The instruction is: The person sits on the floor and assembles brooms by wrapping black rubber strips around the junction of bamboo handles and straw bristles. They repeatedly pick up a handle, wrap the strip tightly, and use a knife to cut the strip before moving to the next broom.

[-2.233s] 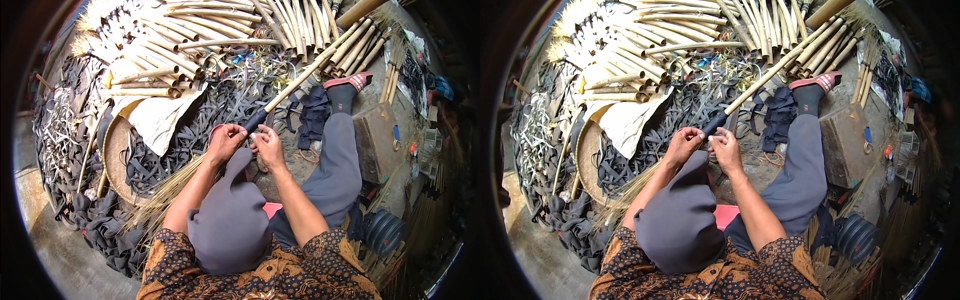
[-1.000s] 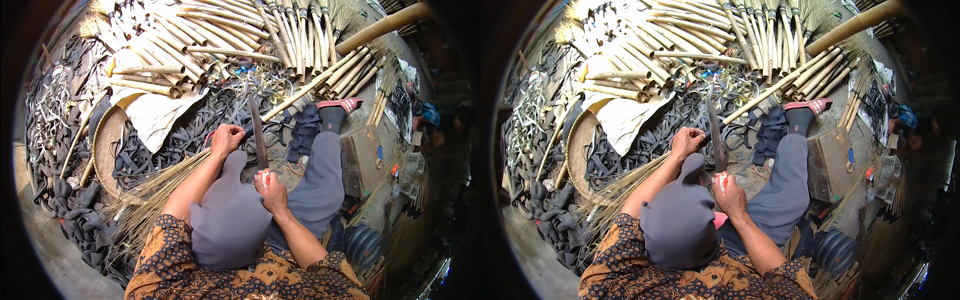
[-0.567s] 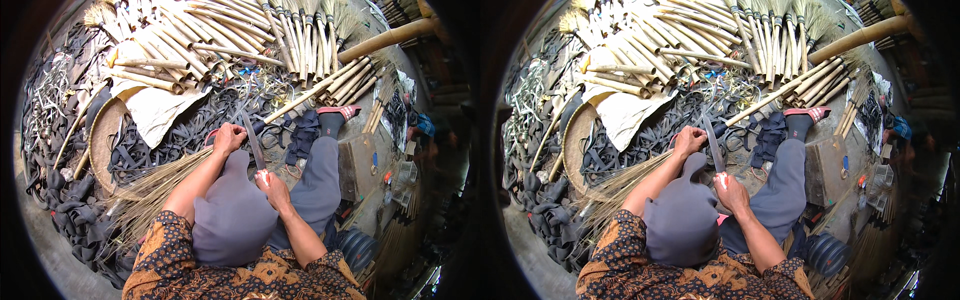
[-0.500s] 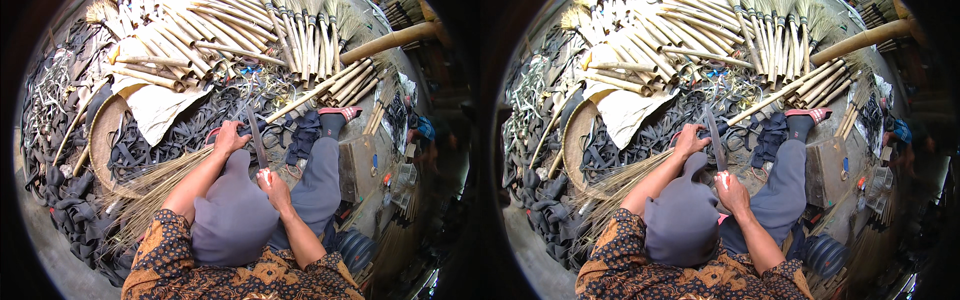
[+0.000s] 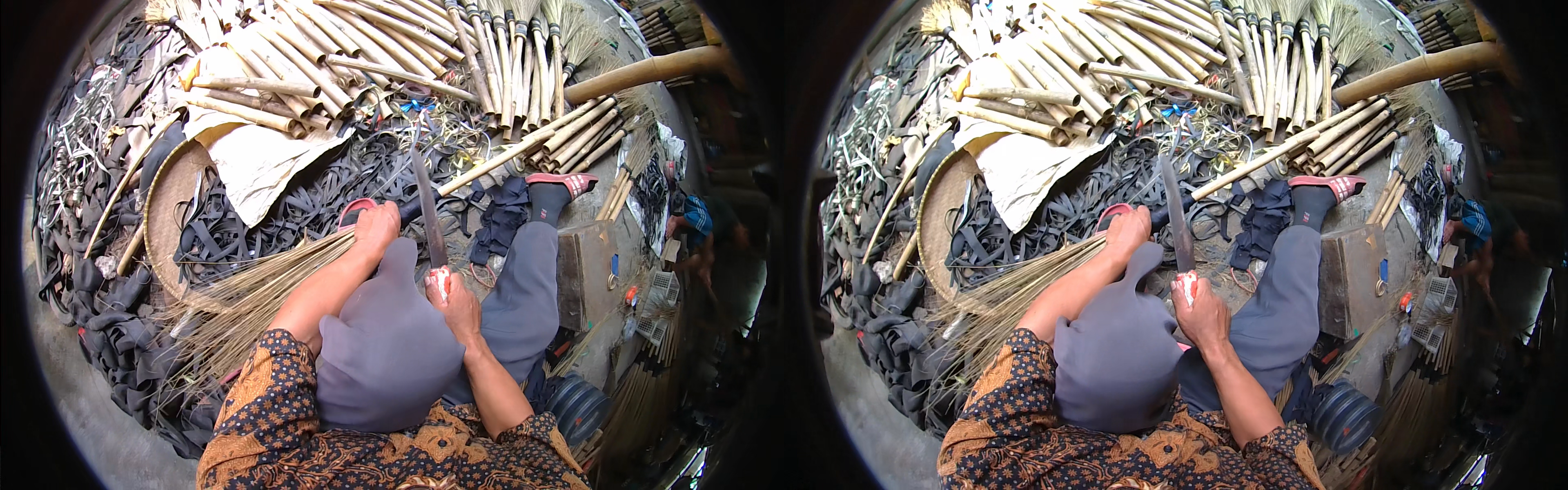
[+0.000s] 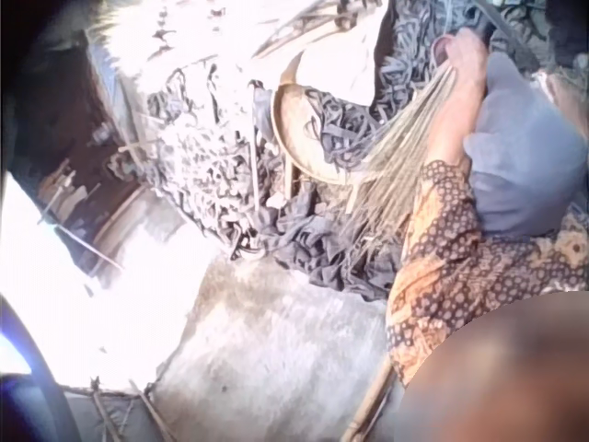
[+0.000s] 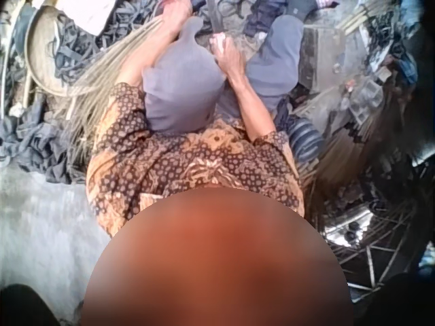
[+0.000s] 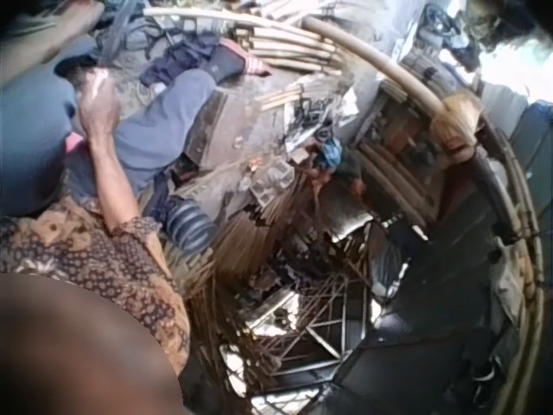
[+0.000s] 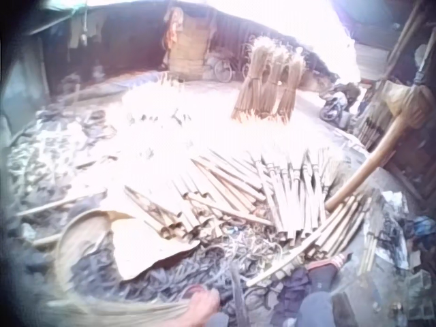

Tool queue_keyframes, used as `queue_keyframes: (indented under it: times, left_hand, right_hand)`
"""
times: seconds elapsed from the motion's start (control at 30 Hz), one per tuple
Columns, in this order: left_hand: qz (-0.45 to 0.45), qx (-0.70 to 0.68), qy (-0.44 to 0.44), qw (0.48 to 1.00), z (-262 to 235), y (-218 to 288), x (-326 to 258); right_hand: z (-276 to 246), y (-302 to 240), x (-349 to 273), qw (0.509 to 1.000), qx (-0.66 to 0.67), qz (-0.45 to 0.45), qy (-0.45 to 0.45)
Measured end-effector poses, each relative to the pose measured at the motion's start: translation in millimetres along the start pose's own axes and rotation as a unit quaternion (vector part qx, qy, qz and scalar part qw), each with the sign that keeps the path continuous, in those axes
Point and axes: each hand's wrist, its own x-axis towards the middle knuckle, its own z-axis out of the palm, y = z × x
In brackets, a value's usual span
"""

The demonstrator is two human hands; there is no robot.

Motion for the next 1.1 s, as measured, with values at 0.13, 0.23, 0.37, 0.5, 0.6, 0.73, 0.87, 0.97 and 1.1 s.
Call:
queue_keyframes:
  times: [0.13, 0.23, 0.37, 0.5, 0.6, 0.73, 0.87, 0.97, 1.1]
  left_hand:
    - [-0.013, -0.024, -0.019, 0.999, -3.8, 1.7, 0.5]
    - [-0.014, -0.008, -0.035, 0.999, -6.5, 2.2, 2.3]
    - [-0.028, -0.017, -0.045, 0.998, -6.4, 1.9, 2.4]
    - [-0.021, -0.023, -0.037, 0.999, -5.5, 2.9, 2.9]
    - [-0.028, -0.026, -0.048, 0.998, -6.3, 3.4, 2.2]
    - [-0.028, -0.023, -0.047, 0.998, -7.2, 2.4, 3.3]
    - [-0.031, -0.023, -0.051, 0.998, -3.7, 2.7, 4.8]
    - [-0.032, -0.027, -0.055, 0.998, -3.3, 1.8, 5.2]
    - [-0.030, -0.053, -0.121, 0.991, -9.6, -5.7, 6.5]
  right_hand:
    - [9.1, 2.8, 3.8, 1.000, -0.014, -0.008, 0.009]
    - [12.6, 8.5, 9.8, 0.999, -0.022, -0.023, -0.025]
    - [19.0, 12.1, 1.5, 0.999, 0.034, -0.004, 0.031]
    - [16.9, 9.6, 4.6, 1.000, 0.011, -0.013, -0.024]
    - [11.3, 8.2, 7.0, 1.000, 0.016, -0.019, -0.011]
    - [9.9, 5.2, 2.4, 1.000, 0.010, 0.009, 0.018]
    - [9.0, 6.7, 2.6, 0.996, -0.083, -0.016, 0.009]
    - [10.2, 11.9, 2.9, 0.996, -0.083, 0.024, -0.017]
    - [23.6, 25.8, 0.3, 0.999, -0.035, 0.011, -0.040]
